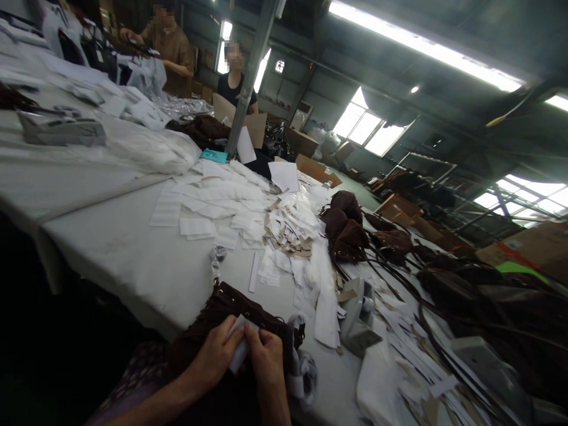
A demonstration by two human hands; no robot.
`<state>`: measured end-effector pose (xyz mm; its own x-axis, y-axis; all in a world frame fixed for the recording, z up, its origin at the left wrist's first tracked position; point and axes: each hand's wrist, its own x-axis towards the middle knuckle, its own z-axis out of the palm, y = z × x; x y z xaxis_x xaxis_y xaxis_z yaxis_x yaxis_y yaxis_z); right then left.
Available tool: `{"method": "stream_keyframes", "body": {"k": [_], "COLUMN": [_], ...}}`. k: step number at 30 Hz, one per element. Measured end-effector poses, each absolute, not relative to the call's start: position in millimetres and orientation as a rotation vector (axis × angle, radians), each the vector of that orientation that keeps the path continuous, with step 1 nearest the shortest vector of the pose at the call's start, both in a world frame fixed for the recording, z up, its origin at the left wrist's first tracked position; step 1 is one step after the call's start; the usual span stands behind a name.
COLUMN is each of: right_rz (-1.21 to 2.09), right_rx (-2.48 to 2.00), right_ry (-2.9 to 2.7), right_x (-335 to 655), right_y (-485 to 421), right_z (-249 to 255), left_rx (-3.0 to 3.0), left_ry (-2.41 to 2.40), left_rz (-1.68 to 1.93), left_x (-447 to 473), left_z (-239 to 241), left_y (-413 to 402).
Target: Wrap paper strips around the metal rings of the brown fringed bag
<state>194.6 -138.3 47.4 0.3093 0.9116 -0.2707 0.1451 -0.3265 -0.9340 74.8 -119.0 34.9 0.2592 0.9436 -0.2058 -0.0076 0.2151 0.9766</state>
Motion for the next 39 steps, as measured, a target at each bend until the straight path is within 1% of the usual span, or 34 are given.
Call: {"method": "stream_keyframes", "body": {"k": [3,7,10,14,17,19,24,29,32,34,37,39], "right_rz": [1.062,0.964,0.937,0.995,1.016,1.067,1.341,1.416,1.351,1.325,1.298,1.237], "right_rx": [-1.738,-1.829,-1.866,-1.816,-1.767,-1.724,-1.582,-1.491,-1.512,-1.522,-1.539,-1.556], "right_ry": [-0.92,-0.973,-1.002,-0.978,-0.936,-0.9,-0.788,-0.739,-0.803,-0.866,-0.919,-0.98], "right_x": [192.1,187.3,186.2,188.3,189.6,190.3,196.7,202.5,201.0,199.7,199.0,198.9], "right_y": [-137.6,-137.8,-138.0,-138.4,-139.4,-140.6,-143.6,-145.1,-146.0,-146.7,-147.6,-148.1], "right_z": [47.3,49.8,51.7,52.3,50.4,48.0,43.0,46.6,49.1,50.2,53.1,56.6], "left_rx": [1.119,0.874,0.838,1.042,1.289,1.433,1.748,1.862,1.767,1.565,1.152,1.047], "left_ry": [1.071,0.989,1.034,1.074,1.034,0.984,0.867,0.862,0.836,0.875,0.943,0.948], "left_rz": [0.938,0.937,0.97,1.071,1.107,1.053,0.907,0.812,0.847,0.855,0.768,0.704], "left_x": [73.9,70.4,68.9,70.4,69.4,65.5,53.9,54.5,53.4,50.5,48.4,51.3], "left_z": [30.1,24.7,28.2,34.8,30.1,23.2,7.7,8.0,21.8,34.5,48.5,50.3], "left_y": [-122.2,-125.8,-131.1,-141.4,-148.6,-151.9,-152.3,-149.7,-148.8,-145.2,-134.0,-126.5]}}
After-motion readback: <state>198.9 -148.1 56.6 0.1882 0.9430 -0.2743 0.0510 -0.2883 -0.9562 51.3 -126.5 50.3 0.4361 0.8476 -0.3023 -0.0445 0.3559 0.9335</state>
